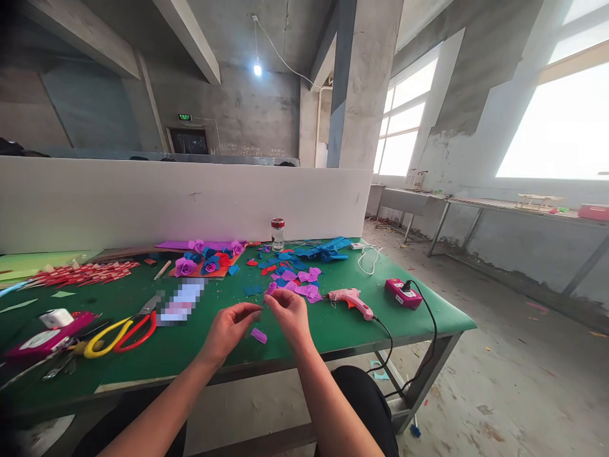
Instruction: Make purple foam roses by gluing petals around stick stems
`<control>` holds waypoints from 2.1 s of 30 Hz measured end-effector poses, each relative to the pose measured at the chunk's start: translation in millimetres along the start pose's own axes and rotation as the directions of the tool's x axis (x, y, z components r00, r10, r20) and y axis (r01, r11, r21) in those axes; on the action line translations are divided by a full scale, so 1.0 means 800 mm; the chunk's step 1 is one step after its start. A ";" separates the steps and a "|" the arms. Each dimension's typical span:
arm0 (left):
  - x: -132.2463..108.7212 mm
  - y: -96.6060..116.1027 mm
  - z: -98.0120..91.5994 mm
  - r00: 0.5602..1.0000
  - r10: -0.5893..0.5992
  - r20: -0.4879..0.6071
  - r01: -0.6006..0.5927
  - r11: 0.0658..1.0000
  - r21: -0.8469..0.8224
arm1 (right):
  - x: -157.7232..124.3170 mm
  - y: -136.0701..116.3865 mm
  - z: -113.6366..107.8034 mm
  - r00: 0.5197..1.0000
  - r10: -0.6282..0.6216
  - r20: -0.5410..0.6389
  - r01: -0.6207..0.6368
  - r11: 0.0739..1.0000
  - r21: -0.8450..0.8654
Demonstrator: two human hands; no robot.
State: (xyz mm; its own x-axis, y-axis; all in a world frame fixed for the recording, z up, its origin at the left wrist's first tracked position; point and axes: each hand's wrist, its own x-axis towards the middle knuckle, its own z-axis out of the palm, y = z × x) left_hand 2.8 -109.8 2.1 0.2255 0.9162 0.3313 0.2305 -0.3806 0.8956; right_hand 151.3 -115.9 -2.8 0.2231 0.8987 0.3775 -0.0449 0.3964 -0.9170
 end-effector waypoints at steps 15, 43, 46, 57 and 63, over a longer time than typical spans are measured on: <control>-0.001 0.001 0.008 0.987 -0.150 0.059 0.161 0.927 -0.338 | -0.003 0.005 0.003 0.969 0.157 0.190 -0.177 0.979 0.096; -0.004 0.001 0.014 0.991 -0.116 0.060 0.129 0.939 -0.319 | 0.003 0.003 -0.010 0.982 0.158 0.105 -0.171 0.976 0.134; -0.004 0.003 0.014 0.990 -0.121 0.071 0.137 0.940 -0.312 | 0.003 0.002 -0.011 0.981 0.132 0.145 -0.148 0.983 0.105; -0.006 0.005 0.012 0.976 -0.147 0.158 0.192 0.928 -0.320 | -0.001 -0.001 -0.005 0.975 0.089 0.202 -0.110 0.989 0.095; -0.003 -0.001 0.013 0.990 -0.129 0.063 0.142 0.942 -0.303 | -0.005 -0.006 -0.002 0.979 0.055 0.196 -0.061 0.998 0.025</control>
State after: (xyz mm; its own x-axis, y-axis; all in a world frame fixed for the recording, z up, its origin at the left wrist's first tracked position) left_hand 12.1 -113.1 -2.2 0.2533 0.9478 0.1937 -0.0376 -0.1904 0.9810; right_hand 152.1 -121.4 -0.1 0.0254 0.9386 0.3440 -0.0829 0.3449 -0.9350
